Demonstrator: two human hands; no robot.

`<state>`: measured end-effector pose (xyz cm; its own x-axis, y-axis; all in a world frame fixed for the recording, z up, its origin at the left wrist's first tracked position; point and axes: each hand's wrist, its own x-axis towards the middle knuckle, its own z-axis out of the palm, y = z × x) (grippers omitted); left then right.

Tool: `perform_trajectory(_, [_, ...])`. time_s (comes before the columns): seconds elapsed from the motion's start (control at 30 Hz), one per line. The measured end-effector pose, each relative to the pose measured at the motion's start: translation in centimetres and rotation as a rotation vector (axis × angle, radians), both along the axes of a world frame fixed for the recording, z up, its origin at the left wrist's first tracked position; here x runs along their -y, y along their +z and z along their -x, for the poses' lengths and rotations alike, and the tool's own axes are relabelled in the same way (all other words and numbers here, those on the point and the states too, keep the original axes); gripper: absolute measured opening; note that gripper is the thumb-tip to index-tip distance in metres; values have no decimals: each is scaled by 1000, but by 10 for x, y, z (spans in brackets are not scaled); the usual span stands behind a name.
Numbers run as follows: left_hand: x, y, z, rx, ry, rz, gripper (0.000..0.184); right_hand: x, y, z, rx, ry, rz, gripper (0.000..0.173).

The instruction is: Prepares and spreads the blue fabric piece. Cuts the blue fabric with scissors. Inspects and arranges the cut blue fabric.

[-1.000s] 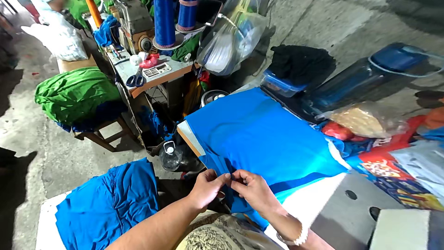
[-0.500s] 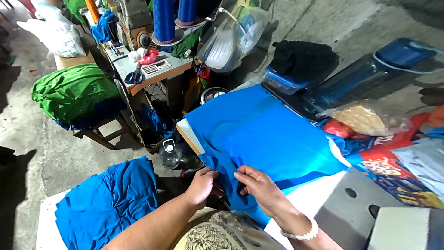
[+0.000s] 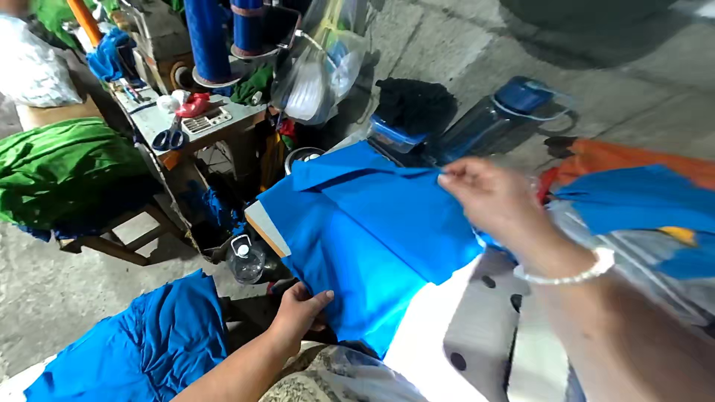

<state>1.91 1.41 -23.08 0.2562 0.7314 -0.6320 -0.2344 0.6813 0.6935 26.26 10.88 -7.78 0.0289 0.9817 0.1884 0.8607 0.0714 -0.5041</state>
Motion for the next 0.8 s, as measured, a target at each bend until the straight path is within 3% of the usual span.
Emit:
perform_trajectory(0.17, [6, -13, -3, -30, -97, -55, 15, -32, 66, -12, 270, 138, -303, 27])
perform_trajectory(0.53, [13, -6, 0, -37, -176, -180, 7, -53, 95, -53, 327, 7, -324, 25])
perform_trajectory(0.67, [10, -2, -1, -45, -190, -205, 3, -55, 127, -63, 469, -69, -336, 28])
perform_trajectory(0.8, [11, -8, -5, -54, -191, -231, 6, -59, 157, -82, 460, -160, -349, 29])
